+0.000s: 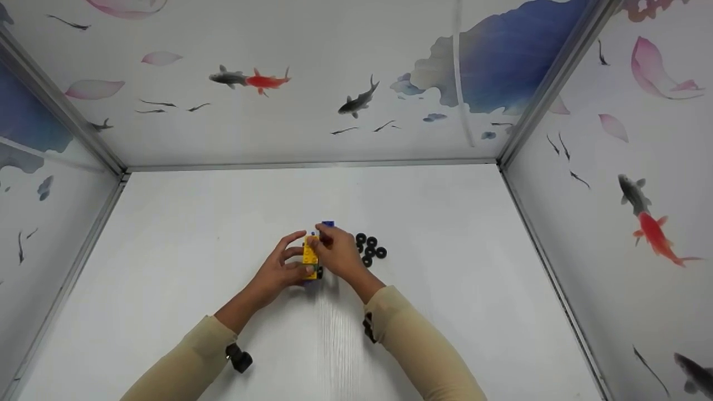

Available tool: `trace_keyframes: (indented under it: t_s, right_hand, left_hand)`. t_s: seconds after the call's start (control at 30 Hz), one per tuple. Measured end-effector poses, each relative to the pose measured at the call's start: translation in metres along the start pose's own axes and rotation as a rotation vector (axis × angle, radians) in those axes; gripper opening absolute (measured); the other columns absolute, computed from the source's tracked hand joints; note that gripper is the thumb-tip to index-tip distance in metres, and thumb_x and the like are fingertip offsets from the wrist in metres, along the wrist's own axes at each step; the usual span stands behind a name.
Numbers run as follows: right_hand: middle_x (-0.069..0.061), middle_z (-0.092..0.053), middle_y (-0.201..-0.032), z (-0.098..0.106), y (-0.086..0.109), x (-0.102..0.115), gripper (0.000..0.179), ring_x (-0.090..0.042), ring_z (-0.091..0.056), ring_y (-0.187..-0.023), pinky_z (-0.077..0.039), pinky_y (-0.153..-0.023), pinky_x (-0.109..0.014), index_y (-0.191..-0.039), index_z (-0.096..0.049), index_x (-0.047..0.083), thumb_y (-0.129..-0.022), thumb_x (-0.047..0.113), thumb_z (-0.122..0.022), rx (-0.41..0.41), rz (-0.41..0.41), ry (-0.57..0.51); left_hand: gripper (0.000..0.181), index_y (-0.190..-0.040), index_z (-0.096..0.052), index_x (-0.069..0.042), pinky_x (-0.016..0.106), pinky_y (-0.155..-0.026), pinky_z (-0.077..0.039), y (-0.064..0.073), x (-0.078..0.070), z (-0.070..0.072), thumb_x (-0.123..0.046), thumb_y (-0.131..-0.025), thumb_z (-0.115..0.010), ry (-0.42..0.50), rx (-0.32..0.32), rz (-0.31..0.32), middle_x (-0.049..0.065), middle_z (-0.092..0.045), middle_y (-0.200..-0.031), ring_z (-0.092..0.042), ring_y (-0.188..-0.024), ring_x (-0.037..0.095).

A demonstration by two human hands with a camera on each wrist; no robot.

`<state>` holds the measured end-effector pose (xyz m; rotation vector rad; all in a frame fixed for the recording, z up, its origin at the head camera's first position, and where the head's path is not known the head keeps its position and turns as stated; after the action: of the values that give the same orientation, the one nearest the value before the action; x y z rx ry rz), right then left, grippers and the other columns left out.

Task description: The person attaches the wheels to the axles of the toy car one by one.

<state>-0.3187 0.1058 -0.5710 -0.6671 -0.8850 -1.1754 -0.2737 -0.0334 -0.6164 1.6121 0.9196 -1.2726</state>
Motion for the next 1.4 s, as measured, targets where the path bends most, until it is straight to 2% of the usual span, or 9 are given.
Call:
trace_keyframes:
  t_s: [0.13,0.3,0.6,0.8,0.97,1.07,1.27,1.4]
  right_hand:
    - [-0.012,-0.08,-0.126,0.002,0.0,-0.003,0.048,-0.03,-0.074,-0.118,-0.066,-0.095,-0.045,-0.153,-0.067,0.01,-0.11,0.032,-0.071,-0.008,-0.028,0.015]
    - [-0.013,-0.08,-0.128,0.006,0.001,-0.011,0.047,-0.03,-0.074,-0.118,-0.066,-0.096,-0.043,-0.152,-0.067,0.01,-0.11,0.031,-0.071,-0.024,-0.085,0.015]
    - [-0.01,-0.08,-0.117,0.013,0.003,-0.022,0.056,-0.024,-0.073,-0.108,-0.061,-0.083,-0.03,-0.155,-0.065,0.008,-0.108,0.038,-0.074,-0.009,-0.128,-0.035]
    - [-0.009,-0.078,-0.113,0.017,0.007,-0.028,0.055,-0.019,-0.072,-0.099,-0.063,-0.084,-0.029,-0.154,-0.066,0.01,-0.106,0.036,-0.077,0.004,-0.168,-0.085]
    - [-0.009,-0.078,-0.112,0.017,0.01,-0.032,0.052,-0.018,-0.071,-0.096,-0.066,-0.09,-0.037,-0.15,-0.069,0.01,-0.104,0.032,-0.079,0.038,-0.192,-0.124]
    - [-0.01,-0.078,-0.113,0.016,0.012,-0.035,0.05,-0.018,-0.071,-0.097,-0.066,-0.091,-0.037,-0.145,-0.072,0.008,-0.104,0.034,-0.08,0.066,-0.197,-0.14]
    - [-0.011,-0.081,-0.115,0.013,0.017,-0.037,0.041,-0.016,-0.074,-0.098,-0.067,-0.091,-0.034,-0.134,-0.078,0.006,-0.104,0.034,-0.08,0.132,-0.197,-0.178]
    - [-0.013,-0.082,-0.113,0.009,0.021,-0.034,0.036,-0.016,-0.073,-0.096,-0.067,-0.09,-0.037,-0.128,-0.079,0.001,-0.104,0.028,-0.079,0.177,-0.172,-0.212]
  left_hand:
    - [0.091,-0.172,-0.032,-0.03,0.049,-0.098,-0.066,-0.001,0.002,0.002,-0.019,-0.098,-0.084,-0.022,-0.015,0.018,0.016,-0.057,-0.155,-0.075,-0.119,0.025]
    - [0.09,-0.171,-0.035,-0.026,0.046,-0.1,-0.067,-0.002,0.004,0.007,-0.019,-0.097,-0.085,-0.034,-0.057,0.043,0.016,-0.057,-0.156,-0.077,-0.117,0.025]
    - [0.084,-0.167,-0.04,-0.031,0.042,-0.1,-0.065,0.001,0.002,0.014,-0.022,-0.097,-0.085,-0.038,-0.092,0.059,0.014,-0.055,-0.155,-0.075,-0.119,0.025]
    - [0.084,-0.167,-0.041,-0.03,0.04,-0.1,-0.065,-0.001,0.0,0.018,-0.019,-0.097,-0.084,-0.033,-0.118,0.067,0.018,-0.052,-0.157,-0.075,-0.116,0.025]
    - [0.083,-0.167,-0.042,-0.026,0.042,-0.1,-0.065,-0.003,0.001,0.022,-0.015,-0.095,-0.082,-0.032,-0.148,0.076,0.022,-0.05,-0.158,-0.074,-0.114,0.027]
    - [0.082,-0.166,-0.043,-0.023,0.04,-0.098,-0.065,-0.003,0.0,0.025,-0.013,-0.094,-0.08,-0.03,-0.162,0.076,0.022,-0.049,-0.157,-0.072,-0.114,0.028]
    - [0.075,-0.161,-0.048,-0.028,0.033,-0.093,-0.064,-0.004,-0.001,0.029,-0.011,-0.095,-0.078,0.006,-0.194,0.071,0.023,-0.047,-0.158,-0.071,-0.113,0.029]
    - [0.07,-0.159,-0.05,-0.03,0.034,-0.095,-0.062,-0.004,-0.004,0.033,-0.014,-0.097,-0.078,0.016,-0.234,0.067,0.022,-0.046,-0.16,-0.07,-0.111,0.028]
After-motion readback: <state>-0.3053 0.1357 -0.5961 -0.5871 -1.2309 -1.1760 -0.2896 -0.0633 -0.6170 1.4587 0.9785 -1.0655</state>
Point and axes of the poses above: each hand's wrist, its own y-axis away from the middle knuckle, its own z-axis out of the back of the hand, x = y × z, the point moved 10 cm from there along -y, towards the middle knuckle
